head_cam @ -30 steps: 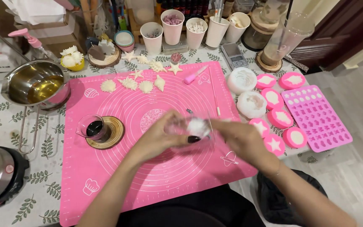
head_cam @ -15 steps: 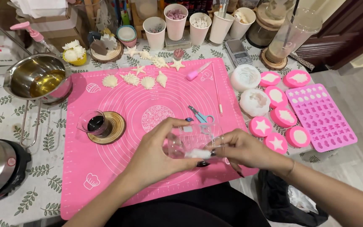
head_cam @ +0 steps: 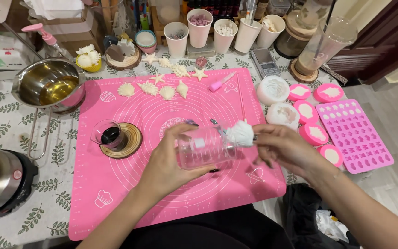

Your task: Preparing a candle jar by cleaning it and arranging decorative wax elements.

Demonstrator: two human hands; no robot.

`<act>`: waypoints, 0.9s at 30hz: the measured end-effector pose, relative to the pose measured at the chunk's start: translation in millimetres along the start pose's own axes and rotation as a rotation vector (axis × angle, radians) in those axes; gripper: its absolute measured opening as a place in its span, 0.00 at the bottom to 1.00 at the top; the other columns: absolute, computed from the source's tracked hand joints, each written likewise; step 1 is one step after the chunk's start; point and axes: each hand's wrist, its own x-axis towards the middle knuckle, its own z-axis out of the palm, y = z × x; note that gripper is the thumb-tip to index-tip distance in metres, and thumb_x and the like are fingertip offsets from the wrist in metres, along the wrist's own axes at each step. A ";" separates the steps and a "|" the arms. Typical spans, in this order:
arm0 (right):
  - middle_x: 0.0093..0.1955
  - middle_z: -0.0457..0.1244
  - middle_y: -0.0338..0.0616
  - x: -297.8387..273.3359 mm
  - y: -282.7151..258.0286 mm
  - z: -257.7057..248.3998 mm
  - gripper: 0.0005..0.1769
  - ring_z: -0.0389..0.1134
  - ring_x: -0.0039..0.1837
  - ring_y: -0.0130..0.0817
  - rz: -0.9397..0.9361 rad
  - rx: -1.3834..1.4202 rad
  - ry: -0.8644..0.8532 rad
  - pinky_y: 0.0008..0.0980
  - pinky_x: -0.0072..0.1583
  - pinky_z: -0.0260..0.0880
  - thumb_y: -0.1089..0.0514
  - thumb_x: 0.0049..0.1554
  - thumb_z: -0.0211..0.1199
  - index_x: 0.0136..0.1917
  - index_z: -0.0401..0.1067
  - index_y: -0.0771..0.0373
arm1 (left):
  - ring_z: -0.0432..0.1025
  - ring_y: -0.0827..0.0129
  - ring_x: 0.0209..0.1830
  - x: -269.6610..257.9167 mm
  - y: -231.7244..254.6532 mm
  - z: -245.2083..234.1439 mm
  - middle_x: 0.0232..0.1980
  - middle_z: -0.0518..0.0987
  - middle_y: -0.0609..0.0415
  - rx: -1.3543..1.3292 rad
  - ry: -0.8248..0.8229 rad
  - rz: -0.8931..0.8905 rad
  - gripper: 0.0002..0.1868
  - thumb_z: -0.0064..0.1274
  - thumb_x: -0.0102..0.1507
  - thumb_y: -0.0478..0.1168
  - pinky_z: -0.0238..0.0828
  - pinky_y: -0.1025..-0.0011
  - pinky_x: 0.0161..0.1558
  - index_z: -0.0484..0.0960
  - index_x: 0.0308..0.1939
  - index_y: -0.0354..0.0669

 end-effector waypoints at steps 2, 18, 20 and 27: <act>0.38 0.68 0.39 -8.3 -23.2 38.5 0.14 0.67 0.34 0.23 -0.007 -0.189 0.172 0.24 0.40 0.69 0.66 0.60 0.57 0.58 0.73 0.73 | 0.75 0.57 0.60 1.5 6.9 -2.5 0.63 0.74 0.46 -0.077 -0.032 -0.149 0.51 0.75 0.48 0.54 0.76 0.61 0.60 0.62 0.65 0.39; 0.48 0.74 0.48 -9.2 4.6 97.6 0.21 0.73 0.42 0.35 0.137 -0.203 0.212 0.34 0.48 0.75 0.60 0.57 0.62 0.62 0.78 0.69 | 0.70 0.46 0.67 -21.7 18.1 29.5 0.67 0.69 0.40 -0.026 0.037 0.173 0.55 0.77 0.48 0.57 0.74 0.56 0.65 0.59 0.67 0.38; 0.53 0.73 0.50 -12.2 6.4 93.7 0.21 0.73 0.49 0.34 0.041 -0.290 0.062 0.34 0.54 0.74 0.63 0.57 0.63 0.62 0.78 0.71 | 0.72 0.50 0.66 -26.9 10.8 32.2 0.68 0.70 0.41 -0.089 0.015 0.139 0.55 0.77 0.48 0.57 0.75 0.58 0.64 0.59 0.67 0.39; 0.72 0.66 0.50 -37.7 -27.6 100.8 0.28 0.70 0.70 0.51 -0.642 -1.294 -0.374 0.39 0.67 0.71 0.68 0.54 0.61 0.69 0.74 0.65 | 0.73 0.57 0.67 -23.6 11.8 14.8 0.68 0.73 0.45 -0.409 -0.176 -0.093 0.54 0.78 0.50 0.51 0.72 0.62 0.65 0.57 0.69 0.40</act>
